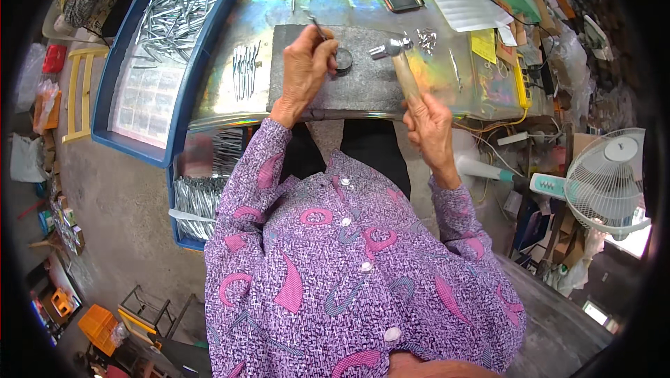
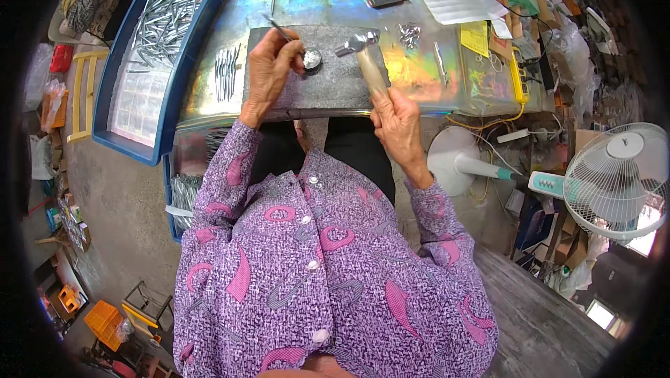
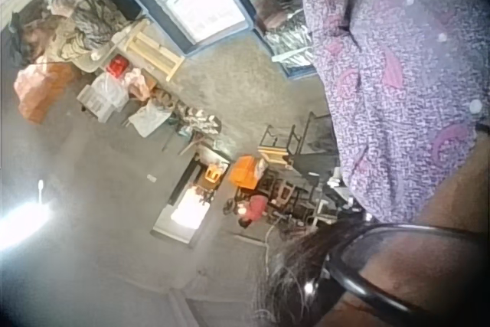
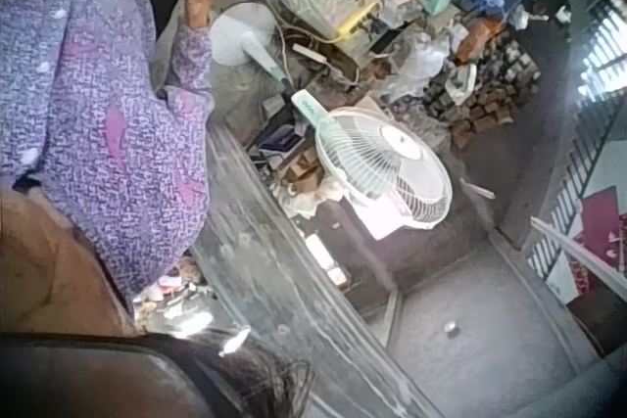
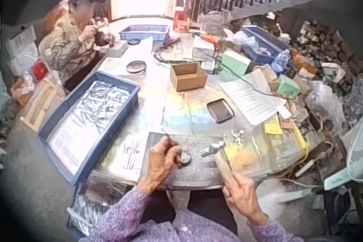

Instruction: The person picks up metal strips from a tray, attaches small metal components onto them by hand, and hammers the pieces on a metal block with a hammer before placing them into a container.

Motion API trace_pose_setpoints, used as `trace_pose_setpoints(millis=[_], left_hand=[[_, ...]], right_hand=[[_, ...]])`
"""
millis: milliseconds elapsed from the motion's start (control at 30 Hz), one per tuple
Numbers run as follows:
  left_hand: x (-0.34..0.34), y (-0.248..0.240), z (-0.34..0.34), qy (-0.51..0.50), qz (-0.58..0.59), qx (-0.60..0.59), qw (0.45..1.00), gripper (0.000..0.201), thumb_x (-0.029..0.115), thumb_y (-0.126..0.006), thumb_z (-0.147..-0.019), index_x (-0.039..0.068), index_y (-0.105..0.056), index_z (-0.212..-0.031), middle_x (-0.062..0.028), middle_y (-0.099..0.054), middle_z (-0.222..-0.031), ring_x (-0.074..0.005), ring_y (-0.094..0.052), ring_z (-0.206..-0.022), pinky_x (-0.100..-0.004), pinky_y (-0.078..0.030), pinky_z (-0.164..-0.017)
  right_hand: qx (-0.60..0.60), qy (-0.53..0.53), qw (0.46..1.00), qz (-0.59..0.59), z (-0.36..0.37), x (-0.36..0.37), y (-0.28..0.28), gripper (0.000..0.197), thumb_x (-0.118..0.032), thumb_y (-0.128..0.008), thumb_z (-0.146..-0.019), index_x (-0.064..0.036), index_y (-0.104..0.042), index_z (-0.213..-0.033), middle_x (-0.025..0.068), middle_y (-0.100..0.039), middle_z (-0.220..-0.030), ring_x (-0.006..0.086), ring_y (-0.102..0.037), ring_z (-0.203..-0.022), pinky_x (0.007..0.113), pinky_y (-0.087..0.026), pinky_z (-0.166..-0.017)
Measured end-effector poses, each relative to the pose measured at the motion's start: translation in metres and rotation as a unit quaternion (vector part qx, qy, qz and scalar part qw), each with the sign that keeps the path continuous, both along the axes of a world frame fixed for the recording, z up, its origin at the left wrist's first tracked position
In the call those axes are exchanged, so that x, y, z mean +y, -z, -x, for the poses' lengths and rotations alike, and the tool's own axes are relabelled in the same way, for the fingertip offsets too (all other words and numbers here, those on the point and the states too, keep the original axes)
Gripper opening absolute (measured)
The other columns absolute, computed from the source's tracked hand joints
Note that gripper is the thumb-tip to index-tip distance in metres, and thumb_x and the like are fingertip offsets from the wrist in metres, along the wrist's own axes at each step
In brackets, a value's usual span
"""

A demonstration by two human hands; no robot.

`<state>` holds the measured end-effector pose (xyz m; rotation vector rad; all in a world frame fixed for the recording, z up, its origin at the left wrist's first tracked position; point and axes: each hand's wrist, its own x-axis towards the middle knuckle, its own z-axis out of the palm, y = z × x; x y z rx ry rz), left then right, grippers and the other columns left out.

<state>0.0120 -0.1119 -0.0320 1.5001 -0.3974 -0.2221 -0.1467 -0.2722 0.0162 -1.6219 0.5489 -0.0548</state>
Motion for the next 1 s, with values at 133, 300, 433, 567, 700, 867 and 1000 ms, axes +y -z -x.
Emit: trace_pose_setpoints(millis=[133,300,433,567,700,867,1000], left_hand=[[0.011,0.004,-0.005,-0.024,0.177,0.149,0.973,0.014,0.007,-0.053,-0.088,-0.002,-0.050,-0.098,-0.0134,-0.061,-0.077,-0.0129,-0.060,-0.059,-0.0244,-0.053,-0.051],[0.024,0.006,-0.006,-0.004,0.226,0.177,0.958,0.017,0.008,-0.054,-0.088,-0.004,-0.050,-0.100,-0.0178,-0.062,-0.081,-0.0140,-0.062,-0.061,-0.0250,-0.055,-0.053],[0.032,0.002,-0.004,-0.015,0.232,0.183,0.955,0.019,0.008,-0.056,-0.087,-0.004,-0.050,-0.100,-0.0166,-0.062,-0.078,-0.0140,-0.061,-0.059,-0.0246,-0.055,-0.052],[0.050,0.002,-0.003,-0.039,0.159,0.150,0.975,0.025,0.008,-0.058,-0.085,-0.005,-0.050,-0.106,-0.0135,-0.062,-0.075,-0.0101,-0.056,-0.054,-0.0207,-0.047,-0.045],[0.089,0.004,-0.006,-0.124,-0.066,0.032,0.990,0.033,0.005,-0.056,-0.084,-0.005,-0.049,-0.115,-0.0041,-0.057,-0.064,-0.0045,-0.045,-0.046,-0.0177,-0.034,-0.041],[0.143,0.038,-0.027,-0.174,-0.359,-0.120,0.909,0.040,0.006,-0.058,-0.076,-0.003,-0.053,-0.116,-0.0140,-0.062,-0.069,-0.0190,-0.060,-0.061,-0.0322,-0.047,-0.058],[0.153,0.049,-0.039,-0.151,-0.501,-0.123,0.843,0.043,0.012,-0.054,-0.072,0.002,-0.054,-0.114,-0.0250,-0.062,-0.081,-0.0424,-0.060,-0.077,-0.0465,-0.047,-0.067]], right_hand=[[0.026,0.060,0.989,-0.134,0.003,0.009,0.021,0.030,-0.031,-0.048,-0.093,-0.0024,-0.052,-0.085,-0.0011,-0.045,-0.058,0.0021,-0.037,-0.038,0.017,-0.025,-0.031],[0.017,0.054,0.980,-0.190,0.006,0.015,0.034,0.035,-0.033,-0.048,-0.093,0.0007,-0.052,-0.087,0.0002,-0.046,-0.057,0.0033,-0.039,-0.039,0.017,-0.028,-0.031],[-0.002,0.045,0.984,-0.171,0.006,0.020,0.044,0.037,-0.034,-0.046,-0.093,0.0022,-0.053,-0.087,0.0024,-0.050,-0.059,0.0052,-0.044,-0.040,0.018,-0.033,-0.033],[-0.006,0.031,0.991,-0.129,0.007,0.020,0.045,0.038,-0.034,-0.045,-0.094,0.0024,-0.053,-0.086,0.0042,-0.052,-0.060,0.0079,-0.049,-0.043,0.020,-0.038,-0.037],[0.010,-0.005,1.000,-0.028,0.010,0.012,0.051,0.039,-0.034,-0.042,-0.094,0.0015,-0.054,-0.084,0.0053,-0.052,-0.060,0.0124,-0.053,-0.045,0.024,-0.041,-0.042],[0.003,-0.021,0.994,0.110,0.018,-0.006,0.067,0.038,-0.030,-0.042,-0.095,0.0023,-0.052,-0.078,0.0050,-0.050,-0.062,0.0112,-0.045,-0.055,0.028,-0.038,-0.051],[-0.040,-0.048,0.963,0.263,0.016,-0.011,0.056,0.026,-0.018,-0.045,-0.092,0.0030,-0.054,-0.080,0.0043,-0.051,-0.063,0.0097,-0.044,-0.057,0.027,-0.038,-0.051]])
